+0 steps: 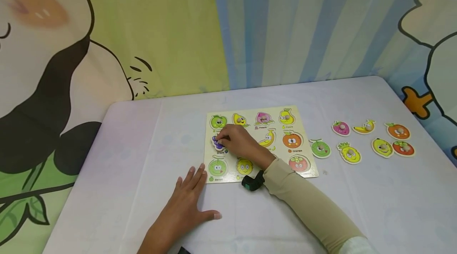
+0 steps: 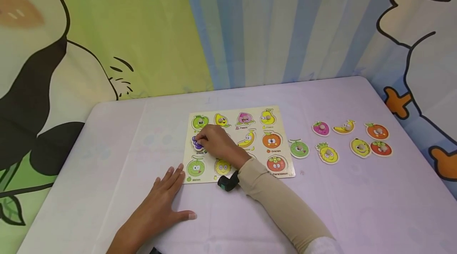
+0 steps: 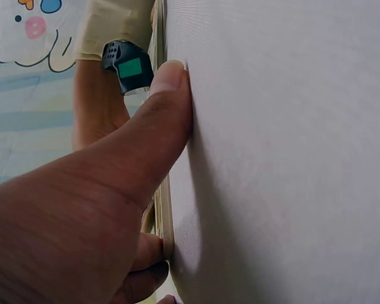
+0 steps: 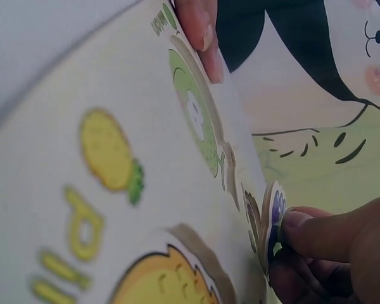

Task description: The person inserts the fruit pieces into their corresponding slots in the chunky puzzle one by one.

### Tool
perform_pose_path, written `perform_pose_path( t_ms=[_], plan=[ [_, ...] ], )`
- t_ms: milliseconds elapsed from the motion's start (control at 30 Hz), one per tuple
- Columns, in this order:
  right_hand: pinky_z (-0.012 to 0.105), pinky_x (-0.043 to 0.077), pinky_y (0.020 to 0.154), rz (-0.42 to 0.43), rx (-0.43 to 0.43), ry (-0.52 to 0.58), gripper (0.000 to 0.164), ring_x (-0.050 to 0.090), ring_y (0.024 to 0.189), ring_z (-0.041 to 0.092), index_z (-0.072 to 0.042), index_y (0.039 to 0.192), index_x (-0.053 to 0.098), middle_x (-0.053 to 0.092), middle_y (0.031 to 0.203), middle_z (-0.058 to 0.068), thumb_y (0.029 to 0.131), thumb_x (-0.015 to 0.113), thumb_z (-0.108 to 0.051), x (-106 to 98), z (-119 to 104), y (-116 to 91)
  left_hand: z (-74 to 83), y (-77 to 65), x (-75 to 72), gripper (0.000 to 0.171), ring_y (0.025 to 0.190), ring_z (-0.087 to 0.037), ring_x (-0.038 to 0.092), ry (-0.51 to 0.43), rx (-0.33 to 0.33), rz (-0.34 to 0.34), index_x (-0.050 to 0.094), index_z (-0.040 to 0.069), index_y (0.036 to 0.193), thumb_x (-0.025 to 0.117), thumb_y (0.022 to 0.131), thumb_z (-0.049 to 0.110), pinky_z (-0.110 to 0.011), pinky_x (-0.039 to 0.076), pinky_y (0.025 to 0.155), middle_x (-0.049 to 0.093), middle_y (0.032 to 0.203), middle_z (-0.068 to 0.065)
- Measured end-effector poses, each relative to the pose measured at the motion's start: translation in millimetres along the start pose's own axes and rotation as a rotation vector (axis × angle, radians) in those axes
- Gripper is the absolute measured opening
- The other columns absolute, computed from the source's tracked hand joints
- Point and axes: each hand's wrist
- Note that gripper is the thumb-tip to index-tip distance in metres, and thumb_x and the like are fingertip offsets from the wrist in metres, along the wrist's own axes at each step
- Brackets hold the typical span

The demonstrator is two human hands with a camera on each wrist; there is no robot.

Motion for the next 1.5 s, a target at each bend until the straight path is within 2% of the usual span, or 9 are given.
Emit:
perform_pose_path(
  t_ms=[133, 300, 667, 1067, 1333, 1500],
  plan=[
    [0.023, 0.051, 0.083, -0.013, -0.016, -0.034, 0.014, 0.061, 0.093, 0.009, -0.008, 0.1, 0.077, 0.067, 0.096, -0.002, 0.093, 0.066, -0.004, -1.1, -1.4, 1.0, 0.4, 0.2, -0.1, 0.113, 0.146, -0.031, 0.014, -0.003, -0.004, -0.002, 0.039, 0.002, 0.148, 0.076, 0.064, 0.068, -0.059, 0.017, 0.113, 0.021, 0.16, -0.005],
    [0.024, 0.05, 0.083, -0.026, -0.043, -0.062, 0.015, 0.06, 0.09, 0.009, -0.007, 0.101, 0.077, 0.067, 0.096, -0.001, 0.093, 0.065, -0.004, -1.3, -2.6, 2.1, -0.1, 0.1, -0.1, 0.113, 0.146, -0.032, 0.014, -0.007, -0.003, 0.002, 0.039, 0.002, 0.147, 0.076, 0.064, 0.068, -0.059, 0.017, 0.113, 0.022, 0.159, -0.006],
    [0.026, 0.049, 0.084, -0.044, -0.035, -0.151, 0.017, 0.059, 0.094, 0.014, -0.007, 0.105, 0.076, 0.067, 0.098, 0.0, 0.093, 0.065, -0.004, 4.3, -5.1, 3.1, 0.2, 0.4, -0.1, 0.113, 0.146, -0.032, 0.014, -0.01, -0.005, 0.002, 0.039, 0.001, 0.147, 0.077, 0.064, 0.067, -0.059, 0.017, 0.113, 0.023, 0.159, -0.008],
    [0.028, 0.047, 0.086, -0.076, -0.071, -0.254, 0.02, 0.054, 0.098, 0.015, -0.01, 0.111, 0.075, 0.064, 0.104, 0.0, 0.095, 0.063, -0.008, 4.2, -2.8, 1.1, -0.3, 1.7, 0.9, 0.114, 0.146, -0.031, 0.014, -0.014, -0.008, -0.007, 0.039, 0.002, 0.148, 0.078, 0.063, 0.066, -0.06, 0.017, 0.113, 0.022, 0.16, -0.007],
    [0.026, 0.047, 0.087, -0.087, -0.06, -0.213, 0.021, 0.055, 0.099, 0.014, -0.009, 0.113, 0.074, 0.064, 0.107, 0.001, 0.095, 0.064, -0.009, 1.4, -3.3, -0.9, -1.2, 1.2, 0.9, 0.115, 0.146, -0.032, 0.014, -0.018, -0.009, -0.004, 0.038, 0.001, 0.148, 0.077, 0.063, 0.068, -0.059, 0.017, 0.113, 0.024, 0.159, -0.008],
    [0.025, 0.048, 0.083, -0.067, -0.043, -0.123, 0.02, 0.057, 0.094, 0.01, -0.009, 0.112, 0.074, 0.065, 0.104, -0.001, 0.094, 0.065, -0.011, -1.6, -0.8, -2.2, -1.6, 0.6, 1.4, 0.116, 0.146, -0.032, 0.014, -0.02, -0.011, -0.005, 0.037, 0.002, 0.149, 0.076, 0.063, 0.069, -0.059, 0.017, 0.113, 0.023, 0.159, -0.008]
  ],
)
Point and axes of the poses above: each hand's wrist, its own y-axis towards the middle knuckle, its own x-axis out of the palm, z = x × y
